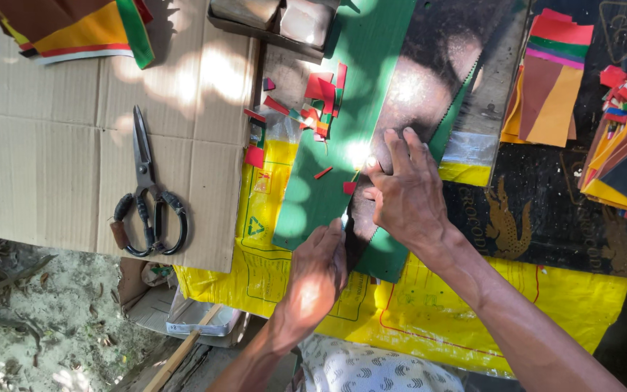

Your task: The person uses a utility knife and a metal saw as a straightedge to cut small rectangular pieces from a stack of multicolored paper. The cut pieces are set aside on the table while the person continues cutting additional pieces.

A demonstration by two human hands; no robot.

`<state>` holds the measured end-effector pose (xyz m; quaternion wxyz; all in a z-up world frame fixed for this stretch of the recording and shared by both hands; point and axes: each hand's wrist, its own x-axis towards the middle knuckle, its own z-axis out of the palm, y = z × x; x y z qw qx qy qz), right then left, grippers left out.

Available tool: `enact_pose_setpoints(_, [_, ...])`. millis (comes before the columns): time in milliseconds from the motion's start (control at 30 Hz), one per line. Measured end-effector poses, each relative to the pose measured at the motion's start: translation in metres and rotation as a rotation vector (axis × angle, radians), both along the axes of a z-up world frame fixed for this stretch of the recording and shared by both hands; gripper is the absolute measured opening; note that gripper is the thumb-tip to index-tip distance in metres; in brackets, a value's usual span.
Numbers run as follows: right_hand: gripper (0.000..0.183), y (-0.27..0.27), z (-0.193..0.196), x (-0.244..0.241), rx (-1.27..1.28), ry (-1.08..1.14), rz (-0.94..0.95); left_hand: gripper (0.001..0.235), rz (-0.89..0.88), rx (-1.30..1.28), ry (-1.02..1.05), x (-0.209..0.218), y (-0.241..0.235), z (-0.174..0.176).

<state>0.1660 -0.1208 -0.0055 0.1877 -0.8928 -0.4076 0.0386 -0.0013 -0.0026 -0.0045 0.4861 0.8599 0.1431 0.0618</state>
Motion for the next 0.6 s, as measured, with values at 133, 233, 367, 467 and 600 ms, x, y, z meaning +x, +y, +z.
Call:
enact_pose_setpoints(133, [0.04, -0.001, 0.001, 0.0, -0.001, -0.014, 0.012, 0.018, 0.001, 0.023, 0.005, -0.003, 0.007, 0.011])
enact_pose_setpoints(233, [0.041, -0.002, -0.001, 0.002, -0.003, -0.016, -0.005, 0.021, 0.165, 0.107, -0.147, 0.008, 0.013, 0.02])
enact_pose_setpoints(367, [0.039, -0.001, -0.003, 0.0, 0.017, 0.0, 0.004, 0.022, 0.185, 0.02, -0.096, 0.042, 0.008, 0.003])
enact_pose_setpoints(467, [0.041, -0.002, -0.001, -0.001, 0.007, -0.004, 0.001, 0.023, 0.143, -0.038, -0.124, 0.061, 0.003, -0.011])
enact_pose_setpoints(600, [0.04, -0.002, -0.002, 0.001, -0.007, 0.021, -0.001, 0.02, 0.134, -0.072, -0.133, 0.068, 0.002, -0.013])
